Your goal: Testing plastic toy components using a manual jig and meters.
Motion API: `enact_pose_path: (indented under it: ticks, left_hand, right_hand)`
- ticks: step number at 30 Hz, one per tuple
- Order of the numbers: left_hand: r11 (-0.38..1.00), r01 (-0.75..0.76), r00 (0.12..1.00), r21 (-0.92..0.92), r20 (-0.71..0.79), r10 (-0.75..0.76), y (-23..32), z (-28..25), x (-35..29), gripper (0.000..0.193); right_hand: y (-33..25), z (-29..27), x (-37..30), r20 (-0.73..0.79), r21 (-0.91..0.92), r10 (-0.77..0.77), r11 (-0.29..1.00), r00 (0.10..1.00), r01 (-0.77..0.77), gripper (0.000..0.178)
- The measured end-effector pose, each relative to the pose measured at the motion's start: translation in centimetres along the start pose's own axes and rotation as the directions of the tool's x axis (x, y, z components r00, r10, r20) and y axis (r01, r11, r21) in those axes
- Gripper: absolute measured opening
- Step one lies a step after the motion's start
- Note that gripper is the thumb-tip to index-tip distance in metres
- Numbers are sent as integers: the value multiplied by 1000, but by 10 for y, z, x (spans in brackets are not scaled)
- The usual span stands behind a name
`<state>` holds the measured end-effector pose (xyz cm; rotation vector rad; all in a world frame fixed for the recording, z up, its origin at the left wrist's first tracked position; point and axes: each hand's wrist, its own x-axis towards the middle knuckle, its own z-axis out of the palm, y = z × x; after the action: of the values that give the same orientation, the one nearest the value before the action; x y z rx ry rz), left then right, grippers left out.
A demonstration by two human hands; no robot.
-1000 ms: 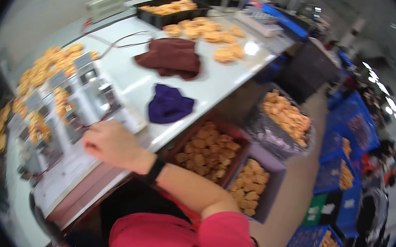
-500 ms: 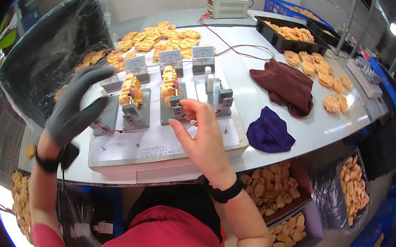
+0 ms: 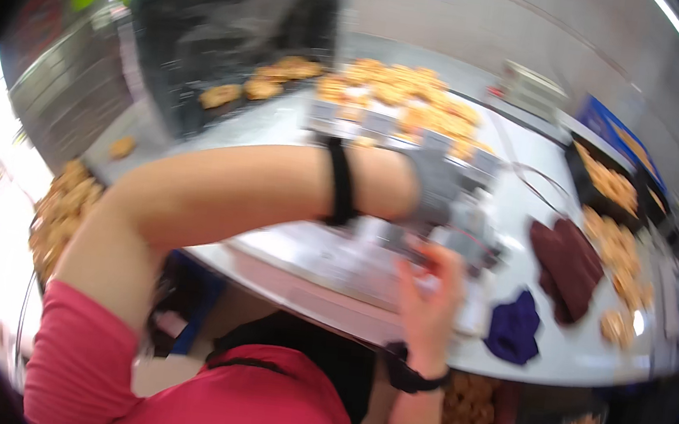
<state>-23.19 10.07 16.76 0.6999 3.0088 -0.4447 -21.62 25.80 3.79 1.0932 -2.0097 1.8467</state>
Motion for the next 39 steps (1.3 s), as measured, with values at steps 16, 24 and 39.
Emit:
enact_pose_path:
  ticks: [16,24,39]
  left_hand:
    - [984,35,991,173,123,-57,-3,24,75,36]
    - [900,401,655,169,-740,-154,-22,-56,-142,13]
    - [-374,909,-399,184,122,-909,-34,126,-599,59]
  right_hand:
    - [7,-18,-8,56,61,83,994,995,-87,24]
    - [15,-25,-9,27,98,97,990,995,-99,29]
    - [21,-30,-9,44,96,129,986,991,-133,35]
